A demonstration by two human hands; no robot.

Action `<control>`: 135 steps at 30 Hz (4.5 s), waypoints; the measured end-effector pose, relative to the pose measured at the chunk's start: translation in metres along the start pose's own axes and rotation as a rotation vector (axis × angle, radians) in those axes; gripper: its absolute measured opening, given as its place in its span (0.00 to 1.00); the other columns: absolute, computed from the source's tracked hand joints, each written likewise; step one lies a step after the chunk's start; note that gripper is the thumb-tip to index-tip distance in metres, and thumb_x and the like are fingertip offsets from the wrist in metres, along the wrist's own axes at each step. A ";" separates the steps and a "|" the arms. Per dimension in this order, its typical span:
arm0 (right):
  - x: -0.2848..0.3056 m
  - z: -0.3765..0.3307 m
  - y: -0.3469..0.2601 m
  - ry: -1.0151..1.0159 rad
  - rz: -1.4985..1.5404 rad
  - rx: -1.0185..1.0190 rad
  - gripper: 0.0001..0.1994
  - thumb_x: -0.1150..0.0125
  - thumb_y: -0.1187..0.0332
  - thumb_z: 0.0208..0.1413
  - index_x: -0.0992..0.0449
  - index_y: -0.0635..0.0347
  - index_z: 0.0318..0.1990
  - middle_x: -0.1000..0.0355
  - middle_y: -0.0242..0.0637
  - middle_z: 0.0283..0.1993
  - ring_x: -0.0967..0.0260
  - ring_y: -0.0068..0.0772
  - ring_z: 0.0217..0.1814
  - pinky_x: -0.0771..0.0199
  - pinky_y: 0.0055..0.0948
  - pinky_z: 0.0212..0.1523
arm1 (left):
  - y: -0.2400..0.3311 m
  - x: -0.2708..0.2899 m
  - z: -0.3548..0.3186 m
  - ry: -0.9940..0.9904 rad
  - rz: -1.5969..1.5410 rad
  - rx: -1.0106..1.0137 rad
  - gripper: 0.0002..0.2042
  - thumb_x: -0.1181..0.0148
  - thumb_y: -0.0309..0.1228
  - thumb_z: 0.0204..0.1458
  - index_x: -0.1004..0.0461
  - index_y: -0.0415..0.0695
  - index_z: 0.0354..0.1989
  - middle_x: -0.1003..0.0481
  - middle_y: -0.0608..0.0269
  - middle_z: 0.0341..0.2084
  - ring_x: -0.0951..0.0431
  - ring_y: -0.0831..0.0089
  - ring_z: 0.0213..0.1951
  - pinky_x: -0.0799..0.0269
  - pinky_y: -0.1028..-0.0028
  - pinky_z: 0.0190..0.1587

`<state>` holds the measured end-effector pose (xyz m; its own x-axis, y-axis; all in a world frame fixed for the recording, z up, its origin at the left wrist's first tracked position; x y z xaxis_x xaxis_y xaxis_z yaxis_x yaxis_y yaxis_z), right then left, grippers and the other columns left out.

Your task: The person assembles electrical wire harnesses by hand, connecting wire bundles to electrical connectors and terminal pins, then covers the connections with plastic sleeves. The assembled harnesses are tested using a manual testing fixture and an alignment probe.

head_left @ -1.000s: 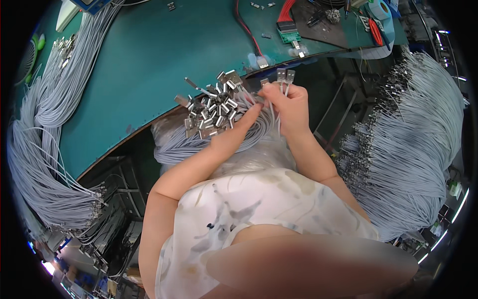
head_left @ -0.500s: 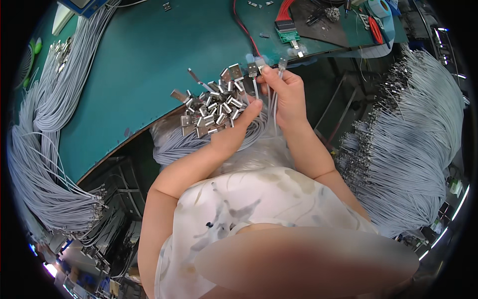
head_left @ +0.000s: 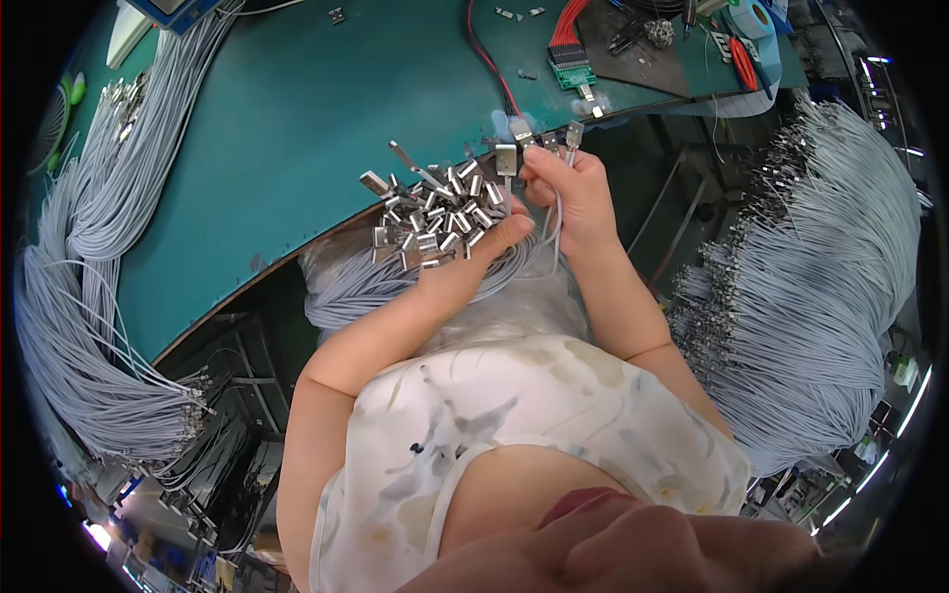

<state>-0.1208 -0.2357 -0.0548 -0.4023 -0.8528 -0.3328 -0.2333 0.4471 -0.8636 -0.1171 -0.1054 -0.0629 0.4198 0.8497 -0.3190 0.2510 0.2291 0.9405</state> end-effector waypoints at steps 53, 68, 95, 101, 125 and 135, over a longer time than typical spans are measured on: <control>-0.003 -0.013 0.002 0.095 0.006 0.139 0.08 0.45 0.71 0.45 0.33 0.62 0.19 0.41 0.30 0.11 0.52 0.15 0.10 0.56 0.17 0.12 | -0.021 0.010 -0.008 0.069 -0.075 0.028 0.09 0.45 0.35 0.47 0.27 0.43 0.32 0.30 0.67 0.30 0.34 0.78 0.41 0.47 0.71 0.54; -0.018 -0.009 0.002 -0.059 -0.022 0.078 0.12 0.44 0.65 0.48 0.28 0.68 0.24 0.37 0.30 0.14 0.38 0.19 0.18 0.36 0.19 0.21 | -0.005 -0.004 -0.004 0.055 0.061 -0.042 0.08 0.46 0.28 0.47 0.34 0.41 0.34 0.30 0.66 0.29 0.31 0.77 0.33 0.36 0.78 0.37; -0.015 -0.016 0.005 0.039 0.037 0.096 0.06 0.43 0.71 0.46 0.27 0.64 0.23 0.30 0.32 0.23 0.39 0.15 0.20 0.40 0.16 0.21 | -0.018 0.000 -0.003 0.058 -0.138 -0.020 0.10 0.43 0.22 0.44 0.35 0.41 0.35 0.31 0.66 0.30 0.31 0.78 0.35 0.36 0.77 0.41; -0.003 -0.005 0.003 0.116 0.021 0.118 0.09 0.42 0.68 0.45 0.30 0.64 0.20 0.38 0.29 0.13 0.46 0.16 0.13 0.48 0.16 0.15 | -0.009 -0.003 -0.004 0.031 -0.013 0.032 0.08 0.42 0.25 0.44 0.34 0.42 0.32 0.31 0.67 0.26 0.31 0.79 0.32 0.36 0.79 0.37; -0.009 -0.006 -0.002 0.067 0.040 0.146 0.08 0.44 0.69 0.47 0.30 0.64 0.22 0.35 0.31 0.16 0.47 0.15 0.13 0.44 0.16 0.16 | -0.012 -0.001 -0.002 -0.009 -0.041 0.197 0.13 0.42 0.29 0.45 0.31 0.40 0.39 0.28 0.65 0.34 0.31 0.78 0.36 0.36 0.78 0.41; -0.019 -0.004 0.001 -0.127 -0.019 0.068 0.09 0.44 0.68 0.48 0.28 0.67 0.28 0.33 0.32 0.21 0.40 0.18 0.19 0.41 0.16 0.19 | -0.011 0.002 0.001 0.071 0.055 0.094 0.12 0.43 0.30 0.43 0.30 0.43 0.37 0.28 0.68 0.31 0.30 0.79 0.34 0.35 0.78 0.38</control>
<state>-0.1170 -0.2182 -0.0475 -0.2818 -0.8904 -0.3575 -0.1775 0.4145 -0.8926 -0.1183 -0.1062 -0.0741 0.3733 0.8919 -0.2554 0.3113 0.1389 0.9401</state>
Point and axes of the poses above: each hand's wrist, its own z-axis towards the middle knuckle, its own x-axis out of the back of the hand, y = z × x, the point moved 4 cm from there along z, towards the middle knuckle
